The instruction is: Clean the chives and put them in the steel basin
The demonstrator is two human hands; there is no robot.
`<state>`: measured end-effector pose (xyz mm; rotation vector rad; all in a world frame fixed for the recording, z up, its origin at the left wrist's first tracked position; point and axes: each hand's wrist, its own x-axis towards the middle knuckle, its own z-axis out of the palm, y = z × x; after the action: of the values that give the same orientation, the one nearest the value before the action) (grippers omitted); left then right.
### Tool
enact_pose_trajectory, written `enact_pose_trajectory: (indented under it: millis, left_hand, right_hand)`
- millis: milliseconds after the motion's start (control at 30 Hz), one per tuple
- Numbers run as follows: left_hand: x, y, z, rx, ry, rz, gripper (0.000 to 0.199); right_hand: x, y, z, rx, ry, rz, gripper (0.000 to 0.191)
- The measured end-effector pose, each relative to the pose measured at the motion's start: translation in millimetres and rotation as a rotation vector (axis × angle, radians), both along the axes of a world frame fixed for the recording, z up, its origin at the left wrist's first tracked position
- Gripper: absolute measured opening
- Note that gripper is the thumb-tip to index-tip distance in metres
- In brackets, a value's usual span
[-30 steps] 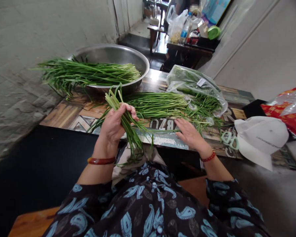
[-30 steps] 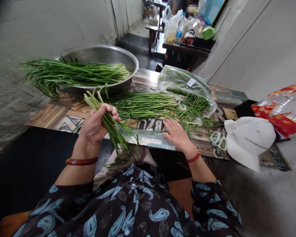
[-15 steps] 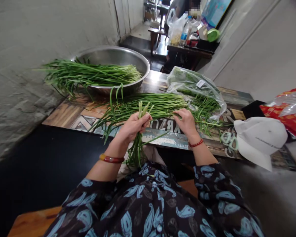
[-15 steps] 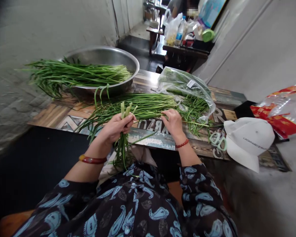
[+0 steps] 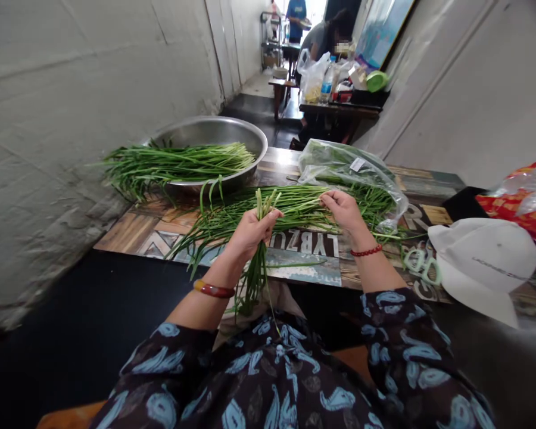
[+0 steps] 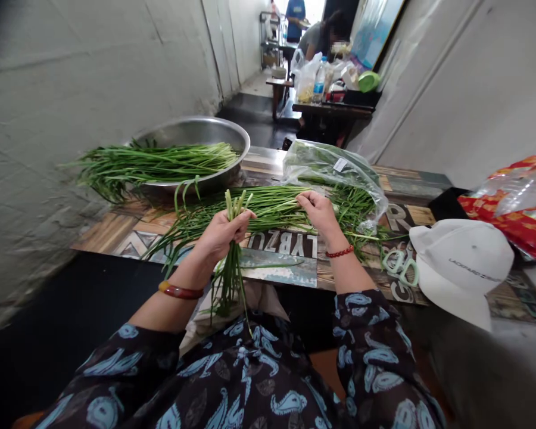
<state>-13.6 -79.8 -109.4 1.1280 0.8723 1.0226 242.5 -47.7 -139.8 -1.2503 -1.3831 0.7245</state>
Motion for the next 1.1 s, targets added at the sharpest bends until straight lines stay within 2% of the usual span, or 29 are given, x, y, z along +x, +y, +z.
enact_pose_trajectory:
  millis: [133, 233, 433, 600, 733, 867, 1000, 1100]
  left_hand:
    - [18, 18, 10.8, 0.052, -0.002, 0.065, 0.039]
    - [34, 29, 15.1, 0.038, 0.039, 0.049, 0.039]
    - [65, 46, 3.3, -0.019, 0.187, -0.174, 0.044]
    - [73, 66, -6.9, -0.104, 0.216, -0.304, 0.048]
    - [78, 81, -10.4, -0.159, 0.203, -0.398, 0.046]
    - [83, 86, -15.9, -0.238, 0.134, -0.472, 0.043]
    - [81, 83, -19.4, -0.303, 0.038, -0.486, 0.039]
    - [77, 80, -18.8, -0.326, -0.013, -0.496, 0.039]
  right_hand:
    - [8, 6, 12.9, 0.012, -0.005, 0.114, 0.035]
    - [11, 7, 9.4, 0.033, -0.041, 0.156, 0.037]
    - [11, 7, -6.9, 0.099, -0.193, 0.047, 0.026]
    - [10, 9, -4.1, 0.183, -0.341, -0.126, 0.021]
    - [10, 9, -3.2, 0.193, -0.383, -0.162, 0.020]
    - [7, 9, -5.1, 0.144, -0.255, -0.178, 0.020]
    - [1, 12, -11.3, 0.049, -0.011, -0.199, 0.035]
    - [6, 15, -15.2, 0.029, 0.175, -0.267, 0.041]
